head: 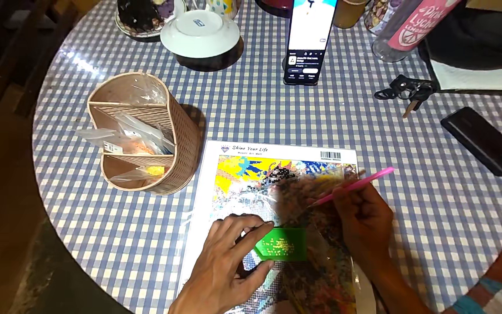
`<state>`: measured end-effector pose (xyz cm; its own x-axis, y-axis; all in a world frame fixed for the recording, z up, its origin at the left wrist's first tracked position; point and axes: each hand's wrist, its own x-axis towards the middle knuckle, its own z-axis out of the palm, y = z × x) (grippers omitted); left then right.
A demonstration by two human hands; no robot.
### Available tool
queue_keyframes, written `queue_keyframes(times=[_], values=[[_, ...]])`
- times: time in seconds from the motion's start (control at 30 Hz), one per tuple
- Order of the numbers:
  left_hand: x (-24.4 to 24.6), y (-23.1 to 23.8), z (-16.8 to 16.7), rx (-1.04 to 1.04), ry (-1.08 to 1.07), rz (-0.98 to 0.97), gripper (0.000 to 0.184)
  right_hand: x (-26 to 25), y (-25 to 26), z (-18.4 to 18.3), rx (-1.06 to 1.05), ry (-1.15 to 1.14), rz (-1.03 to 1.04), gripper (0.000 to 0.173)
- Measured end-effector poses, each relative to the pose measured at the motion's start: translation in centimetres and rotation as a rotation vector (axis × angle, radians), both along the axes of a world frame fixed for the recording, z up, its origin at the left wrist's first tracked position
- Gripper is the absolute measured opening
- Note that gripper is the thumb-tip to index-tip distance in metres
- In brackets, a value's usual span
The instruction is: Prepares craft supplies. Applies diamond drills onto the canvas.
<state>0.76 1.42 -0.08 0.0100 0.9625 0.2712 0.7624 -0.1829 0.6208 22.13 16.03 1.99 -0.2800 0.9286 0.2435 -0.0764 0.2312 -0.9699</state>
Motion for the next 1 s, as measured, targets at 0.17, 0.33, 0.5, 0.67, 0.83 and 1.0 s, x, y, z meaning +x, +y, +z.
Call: queue_keyframes(times=[0.17,0.33,0.5,0.67,0.83,1.0], values=[[-0.04,0.03,-0.04,0.003,0.004,0.001,0.049,0.06,0.05,-0.13,0.009,-0.015,-0.003,0.008],[-0.02,0.03,-0.11,0.005,0.000,0.000,0.048,0.05,0.03,-0.15,0.009,-0.005,0.005,0.008],[-0.03,0.04,0.00,0.004,0.002,0.000,0.048,0.00,-0.02,-0.19,0.015,0.006,0.009,0.006],[-0.06,0.03,-0.04,0.006,0.010,-0.002,0.049,-0.10,-0.06,-0.16,0.016,0.007,0.002,0.006],[-0.01,0.03,-0.07,0.010,0.010,0.004,0.049,-0.10,-0.11,-0.13,0.017,0.003,0.004,0.006],[-0.03,0.02,-0.06,0.008,0.010,0.001,0.050,-0.18,-0.19,-0.15,0.023,0.007,0.002,0.007]])
